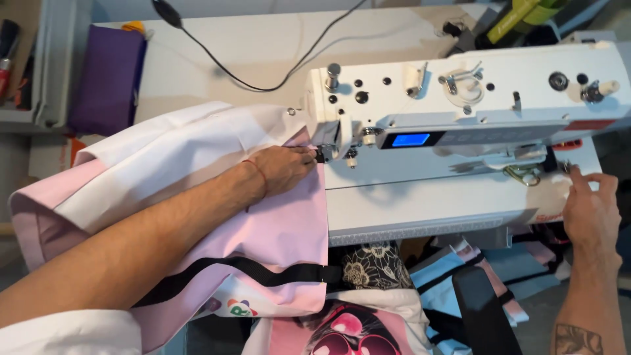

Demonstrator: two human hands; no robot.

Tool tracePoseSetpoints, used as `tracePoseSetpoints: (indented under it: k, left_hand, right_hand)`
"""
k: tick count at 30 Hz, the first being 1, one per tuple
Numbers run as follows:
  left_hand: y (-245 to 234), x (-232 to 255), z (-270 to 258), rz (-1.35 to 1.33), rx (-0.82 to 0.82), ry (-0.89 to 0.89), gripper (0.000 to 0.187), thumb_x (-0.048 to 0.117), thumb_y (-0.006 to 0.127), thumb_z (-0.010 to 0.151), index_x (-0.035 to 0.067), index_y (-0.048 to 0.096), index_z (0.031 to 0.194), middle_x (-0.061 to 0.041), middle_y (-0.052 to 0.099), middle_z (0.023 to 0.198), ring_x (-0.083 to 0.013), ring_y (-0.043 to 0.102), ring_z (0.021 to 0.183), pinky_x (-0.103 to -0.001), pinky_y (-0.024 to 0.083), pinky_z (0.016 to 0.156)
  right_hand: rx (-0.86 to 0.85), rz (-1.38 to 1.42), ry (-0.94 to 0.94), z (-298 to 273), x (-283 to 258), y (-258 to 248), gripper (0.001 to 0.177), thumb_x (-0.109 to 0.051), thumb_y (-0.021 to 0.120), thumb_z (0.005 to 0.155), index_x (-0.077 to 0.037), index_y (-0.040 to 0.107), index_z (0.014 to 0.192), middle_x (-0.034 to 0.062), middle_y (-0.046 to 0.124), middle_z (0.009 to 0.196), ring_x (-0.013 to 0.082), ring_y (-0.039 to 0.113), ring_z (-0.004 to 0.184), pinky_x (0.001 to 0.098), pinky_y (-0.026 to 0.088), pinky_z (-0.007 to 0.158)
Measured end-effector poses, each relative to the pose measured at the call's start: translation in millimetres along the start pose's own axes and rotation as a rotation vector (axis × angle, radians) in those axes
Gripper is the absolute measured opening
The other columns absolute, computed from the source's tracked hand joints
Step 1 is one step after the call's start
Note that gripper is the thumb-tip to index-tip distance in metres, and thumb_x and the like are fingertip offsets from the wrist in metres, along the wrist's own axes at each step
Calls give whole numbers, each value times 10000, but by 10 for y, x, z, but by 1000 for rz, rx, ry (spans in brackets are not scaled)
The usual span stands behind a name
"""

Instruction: Sewing and trimming a fabric tote bag using an industrial sewing machine.

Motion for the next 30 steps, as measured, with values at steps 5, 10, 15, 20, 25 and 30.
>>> tracePoseSetpoints:
  k: [5,10,15,20,25,30]
  left_hand:
    - [-60,0,-18,-19,-37,-41,286,128,490,931,1,671,1113,-118,663,1257,-248,590,1278,-352,527,995]
    - [-77,10,-30,23,-117,-41,295,123,481,958,-2,660,1155,-119,654,1283,-247,584,1290,-345,512,1038]
    - [-79,31,-5,93,-124,-1,347,138,481,938,-9,627,1217,-156,597,1355,-251,541,1324,-335,472,1073]
    - [-66,17,-6,53,-148,-19,346,136,483,950,8,628,1236,-152,566,1397,-250,525,1342,-343,474,1075]
    - [-152,-17,-53,-64,-269,-70,341,133,483,981,18,627,1268,-137,561,1408,-253,525,1356,-352,496,1061]
    - [-49,-18,-10,31,-168,-28,324,146,495,970,-12,650,1207,-155,561,1408,-251,523,1355,-340,477,1086]
  right_hand:
    - [-46,-185,-21,20,-244,-68,666,-45,625,960,-199,538,1602,137,484,1440,412,614,1215,503,572,832]
    - [-13,-68,59,-2,-744,-596,725,31,596,888,-35,460,1597,219,478,1414,444,618,1087,515,568,791]
    - [156,-152,86,-145,-1009,-963,517,-47,625,1047,40,513,1544,251,561,1298,385,646,968,466,571,693]
    - [234,89,40,-393,-1312,-1090,385,-6,637,1073,60,595,1450,254,537,1294,323,638,906,381,561,646]
    - [267,380,19,-588,-1617,-955,325,15,616,1122,29,602,1447,237,516,1318,280,635,1065,321,566,735]
    - [27,525,93,-531,-2087,-806,430,-73,669,1069,-62,626,1497,180,545,1391,285,629,1097,394,554,835]
Point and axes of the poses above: each hand's wrist, its own z-axis towards the middle knuckle, its own y-axis out of the palm, x = y × z, the point moved 10 cm from there along z, towards the middle knuckle
